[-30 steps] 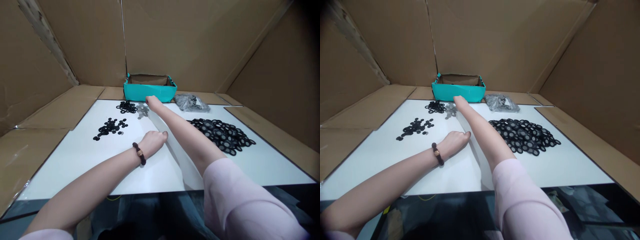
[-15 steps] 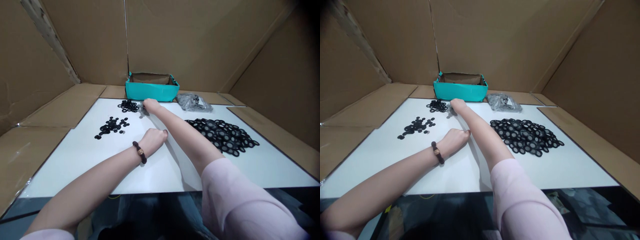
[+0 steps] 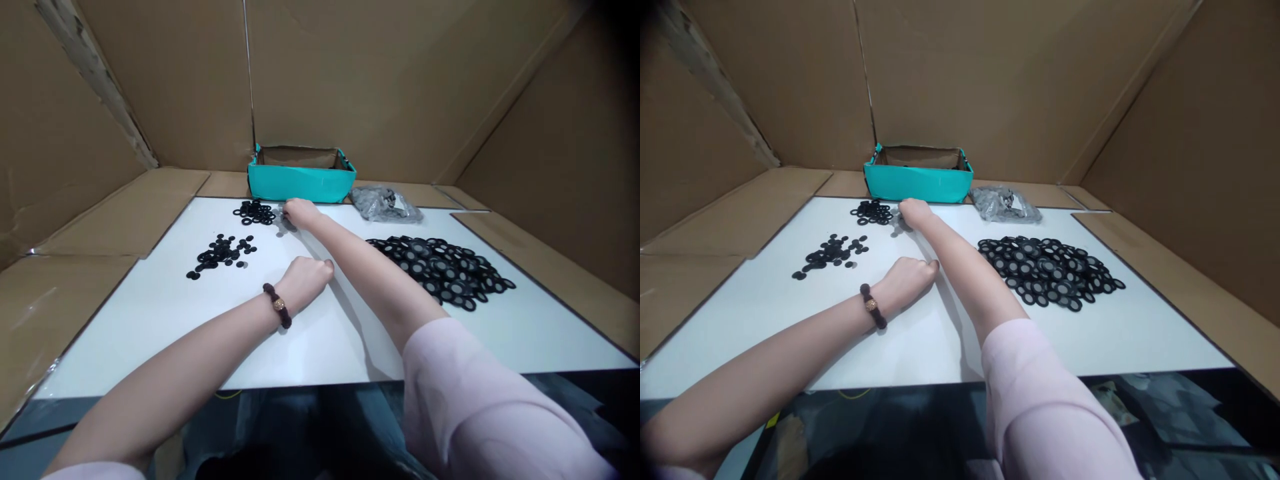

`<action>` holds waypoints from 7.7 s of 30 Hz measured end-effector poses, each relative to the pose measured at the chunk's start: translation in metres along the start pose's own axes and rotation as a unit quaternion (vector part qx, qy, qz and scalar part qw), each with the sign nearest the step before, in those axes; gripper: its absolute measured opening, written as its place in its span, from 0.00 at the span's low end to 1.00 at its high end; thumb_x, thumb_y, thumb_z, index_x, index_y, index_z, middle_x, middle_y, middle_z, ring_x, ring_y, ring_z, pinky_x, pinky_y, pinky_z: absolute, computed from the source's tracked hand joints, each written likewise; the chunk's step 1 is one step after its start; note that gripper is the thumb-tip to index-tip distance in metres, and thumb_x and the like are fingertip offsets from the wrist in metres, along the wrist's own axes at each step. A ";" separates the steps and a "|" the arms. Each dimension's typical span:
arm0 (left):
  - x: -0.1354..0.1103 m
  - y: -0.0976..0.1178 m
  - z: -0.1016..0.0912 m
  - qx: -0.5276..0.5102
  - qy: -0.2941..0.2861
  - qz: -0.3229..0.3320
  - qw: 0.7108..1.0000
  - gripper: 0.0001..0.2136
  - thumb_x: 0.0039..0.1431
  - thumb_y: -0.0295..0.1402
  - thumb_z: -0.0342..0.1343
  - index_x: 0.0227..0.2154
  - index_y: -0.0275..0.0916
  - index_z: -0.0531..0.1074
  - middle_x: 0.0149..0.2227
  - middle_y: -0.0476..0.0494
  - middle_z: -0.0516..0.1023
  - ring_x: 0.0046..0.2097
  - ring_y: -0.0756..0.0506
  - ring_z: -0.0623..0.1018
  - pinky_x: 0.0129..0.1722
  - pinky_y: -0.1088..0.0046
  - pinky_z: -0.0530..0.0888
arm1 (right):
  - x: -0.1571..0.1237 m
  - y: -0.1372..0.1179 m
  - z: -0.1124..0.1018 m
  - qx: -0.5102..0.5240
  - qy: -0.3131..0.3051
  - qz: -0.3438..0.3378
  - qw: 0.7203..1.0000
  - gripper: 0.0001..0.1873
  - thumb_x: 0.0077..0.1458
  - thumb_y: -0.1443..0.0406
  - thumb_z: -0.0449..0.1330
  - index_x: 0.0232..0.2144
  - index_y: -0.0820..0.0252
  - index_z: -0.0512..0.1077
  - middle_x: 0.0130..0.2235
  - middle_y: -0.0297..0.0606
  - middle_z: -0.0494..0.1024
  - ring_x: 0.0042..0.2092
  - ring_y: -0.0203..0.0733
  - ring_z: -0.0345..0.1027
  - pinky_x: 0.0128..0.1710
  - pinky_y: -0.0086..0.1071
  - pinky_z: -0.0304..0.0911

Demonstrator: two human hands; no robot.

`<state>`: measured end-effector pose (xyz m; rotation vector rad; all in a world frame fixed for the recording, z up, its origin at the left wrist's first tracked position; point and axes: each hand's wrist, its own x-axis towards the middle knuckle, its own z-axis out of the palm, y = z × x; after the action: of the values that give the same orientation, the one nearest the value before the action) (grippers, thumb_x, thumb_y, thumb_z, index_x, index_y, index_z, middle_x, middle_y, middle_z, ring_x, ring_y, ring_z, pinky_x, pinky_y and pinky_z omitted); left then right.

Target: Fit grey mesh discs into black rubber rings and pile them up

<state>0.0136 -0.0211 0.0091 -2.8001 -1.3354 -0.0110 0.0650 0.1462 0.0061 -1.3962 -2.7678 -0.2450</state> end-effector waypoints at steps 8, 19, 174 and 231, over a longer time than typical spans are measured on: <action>0.000 0.000 0.001 0.002 0.005 0.001 1.000 0.11 0.55 0.16 0.42 0.37 0.28 0.68 0.27 0.35 0.77 0.34 0.39 0.79 0.28 0.68 0.70 | -0.001 -0.001 0.000 0.007 0.038 0.048 0.998 0.16 0.58 0.74 0.47 0.40 0.66 0.74 0.45 0.51 0.74 0.47 0.48 0.68 0.37 0.30 0.61; -0.002 0.000 -0.006 0.013 -0.017 -0.019 1.000 0.12 0.54 0.16 0.42 0.37 0.28 0.67 0.28 0.35 0.77 0.35 0.39 0.79 0.30 0.68 0.71 | -0.017 0.016 -0.024 0.136 0.135 0.145 0.971 0.13 0.59 0.68 0.48 0.37 0.65 0.72 0.41 0.48 0.76 0.43 0.47 0.68 0.38 0.32 0.60; -0.007 0.022 -0.012 -0.524 0.126 -0.245 0.806 0.13 0.52 0.35 0.56 0.38 0.33 0.74 0.37 0.40 0.79 0.36 0.46 0.77 0.39 0.70 0.72 | -0.198 0.001 -0.015 0.744 -0.079 0.158 0.644 0.07 0.55 0.74 0.56 0.25 0.65 0.65 0.22 0.36 0.74 0.23 0.30 0.69 0.25 0.23 0.67; -0.004 0.021 -0.006 -0.468 0.126 -0.257 0.836 0.09 0.52 0.37 0.55 0.30 0.35 0.73 0.31 0.41 0.78 0.35 0.44 0.77 0.37 0.67 0.72 | -0.205 -0.003 -0.019 0.548 0.055 0.135 0.824 0.06 0.53 0.70 0.57 0.24 0.64 0.67 0.22 0.35 0.73 0.26 0.34 0.68 0.29 0.28 0.64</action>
<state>0.0275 -0.0381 0.0147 -2.6955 -2.4243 -1.3328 0.1836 -0.0219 0.0042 -1.2534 -1.8802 1.0539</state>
